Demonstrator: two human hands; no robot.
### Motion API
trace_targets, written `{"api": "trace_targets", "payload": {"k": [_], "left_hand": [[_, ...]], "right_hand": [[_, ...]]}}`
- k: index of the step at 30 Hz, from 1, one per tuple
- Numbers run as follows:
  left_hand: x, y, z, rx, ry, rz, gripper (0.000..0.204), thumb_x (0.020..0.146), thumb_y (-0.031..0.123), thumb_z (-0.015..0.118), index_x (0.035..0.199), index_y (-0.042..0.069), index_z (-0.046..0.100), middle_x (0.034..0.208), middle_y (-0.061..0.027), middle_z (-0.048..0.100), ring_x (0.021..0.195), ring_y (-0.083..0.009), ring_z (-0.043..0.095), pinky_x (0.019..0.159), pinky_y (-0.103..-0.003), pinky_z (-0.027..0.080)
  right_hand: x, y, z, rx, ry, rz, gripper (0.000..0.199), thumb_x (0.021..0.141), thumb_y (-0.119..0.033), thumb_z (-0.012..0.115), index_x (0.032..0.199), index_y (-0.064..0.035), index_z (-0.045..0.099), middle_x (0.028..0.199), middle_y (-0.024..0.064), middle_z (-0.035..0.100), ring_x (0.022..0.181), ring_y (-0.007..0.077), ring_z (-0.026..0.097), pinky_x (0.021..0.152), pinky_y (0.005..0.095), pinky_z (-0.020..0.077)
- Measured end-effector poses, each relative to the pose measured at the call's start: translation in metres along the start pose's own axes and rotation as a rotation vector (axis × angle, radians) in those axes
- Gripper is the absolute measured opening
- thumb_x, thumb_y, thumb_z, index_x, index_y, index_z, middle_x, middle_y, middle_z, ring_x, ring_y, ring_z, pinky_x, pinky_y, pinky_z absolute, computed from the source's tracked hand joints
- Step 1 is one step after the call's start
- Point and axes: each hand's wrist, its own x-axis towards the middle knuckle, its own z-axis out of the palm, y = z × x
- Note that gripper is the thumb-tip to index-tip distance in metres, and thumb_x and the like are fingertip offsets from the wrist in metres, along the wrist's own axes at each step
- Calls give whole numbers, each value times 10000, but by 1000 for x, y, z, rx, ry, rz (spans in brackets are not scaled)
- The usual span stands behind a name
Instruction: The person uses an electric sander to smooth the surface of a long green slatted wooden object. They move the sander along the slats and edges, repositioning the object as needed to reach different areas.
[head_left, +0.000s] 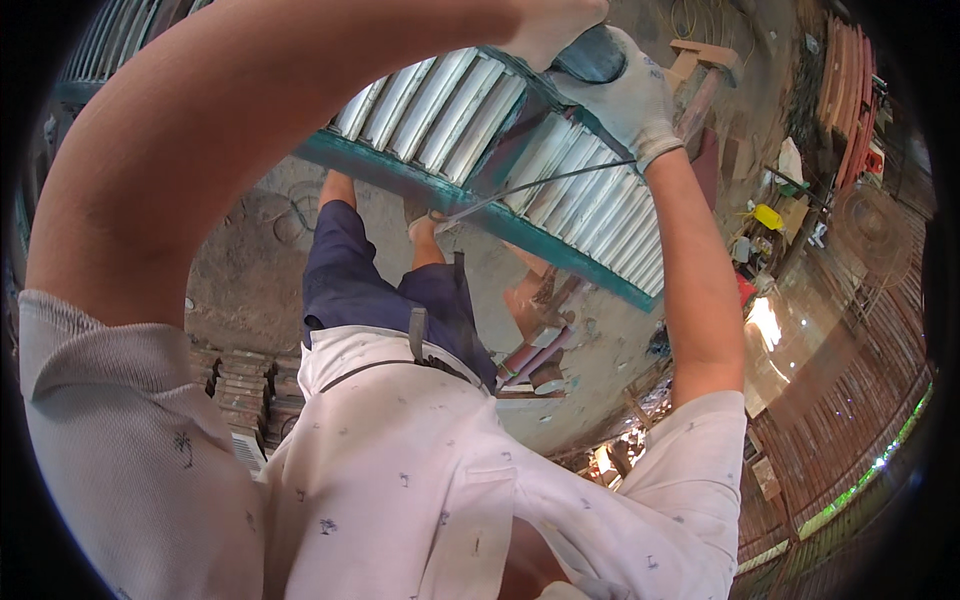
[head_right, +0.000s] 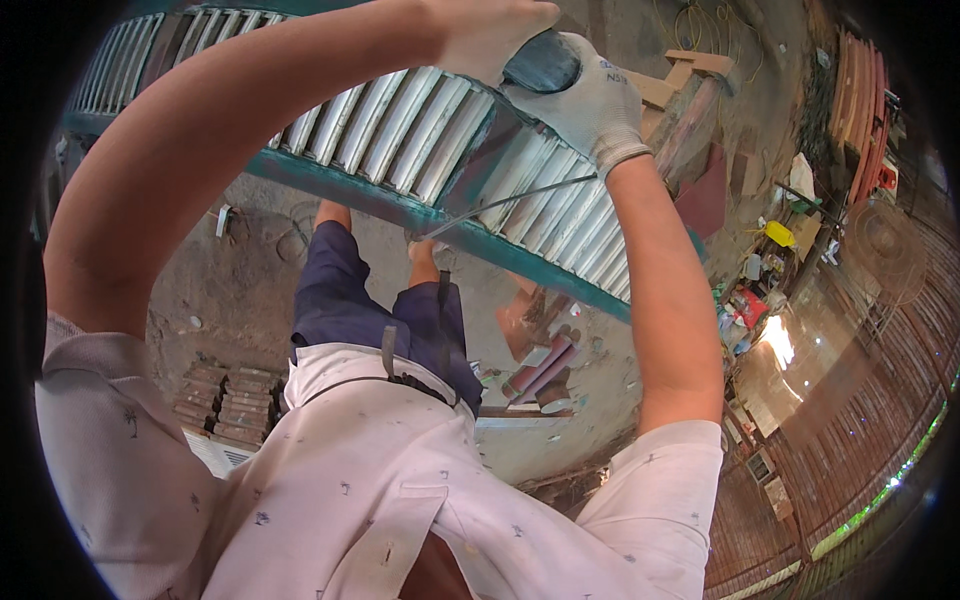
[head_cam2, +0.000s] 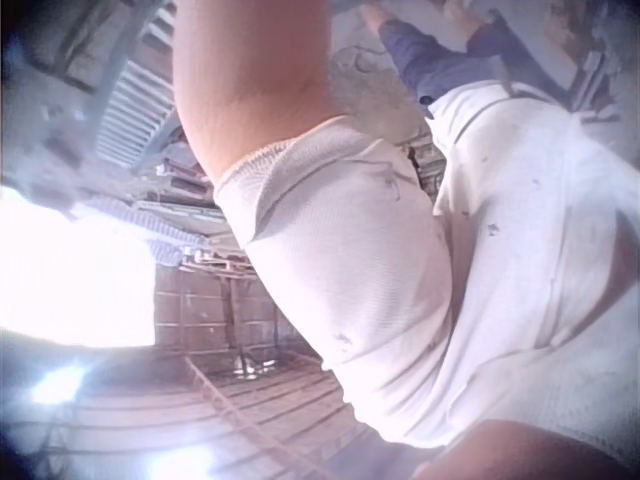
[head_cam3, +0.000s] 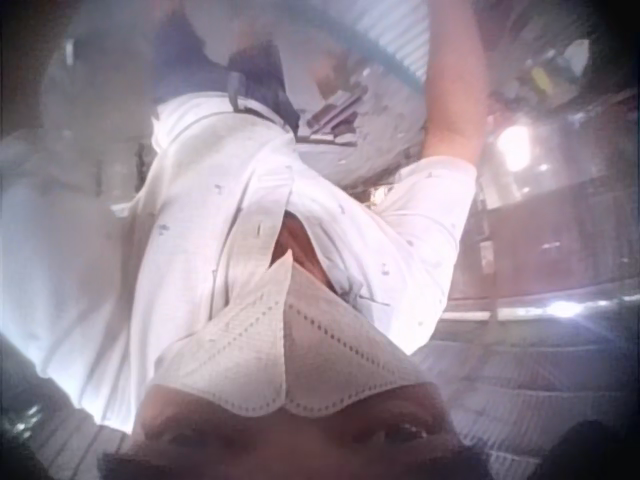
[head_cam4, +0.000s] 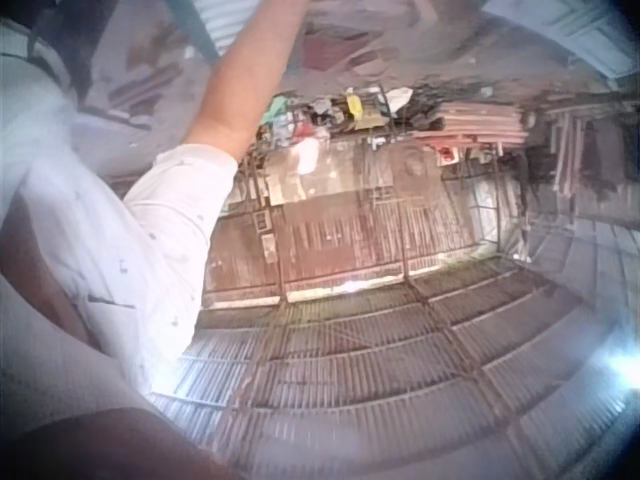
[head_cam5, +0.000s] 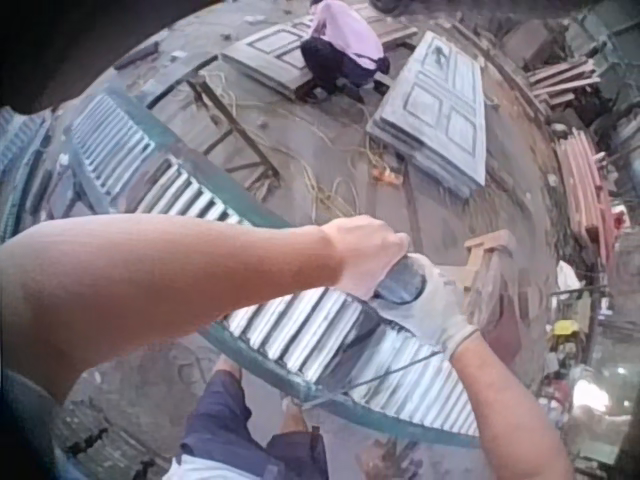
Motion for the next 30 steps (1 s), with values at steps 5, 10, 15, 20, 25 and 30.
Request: {"api": "trace_targets", "payload": {"k": [5,10,15,20,25,30], "left_hand": [[-16,1,-38,49,-106,-60,542,736,271,885,1188,11,739,1125,-251,806,1141,-443,771,980,-515,612],[-24,-13,-57,43,-142,-66,710,671,388,959,1242,32,733,1201,-241,799,1205,-445,749,1027,-513,594],[-5,-5,-36,52,-152,-10,639,690,339,931,1222,37,743,1171,-233,804,1194,-440,753,1017,-505,595],[8,-8,-16,63,-92,142,581,698,294,907,1201,52,747,1160,-219,807,1184,-432,758,1008,-513,597],[-2,-27,-40,119,-94,159,574,697,305,916,1195,77,744,1158,-185,814,1170,-408,770,1000,-494,604],[7,-28,-47,103,-210,32,608,667,336,924,1191,82,751,1139,-186,817,1129,-411,785,975,-501,612]], "right_hand": [[2,-17,7,12,98,-24,909,734,-724,889,1442,-184,706,1258,97,824,1144,297,802,988,431,625],[17,-48,-2,181,82,80,750,745,-612,944,1280,-127,739,1188,229,811,1149,429,773,976,524,604],[3,-19,7,52,101,19,919,733,-727,889,1426,-152,709,1229,105,828,1119,295,808,965,424,630],[-16,-21,9,185,66,151,887,739,-679,934,1398,-120,733,1252,130,822,1161,323,788,1007,445,597],[1,-52,18,184,236,243,830,724,-638,958,1334,-122,731,1213,194,813,1151,397,777,984,488,602],[15,-49,5,164,179,180,820,712,-654,961,1300,-129,734,1182,222,814,1138,429,775,970,521,606]]}}
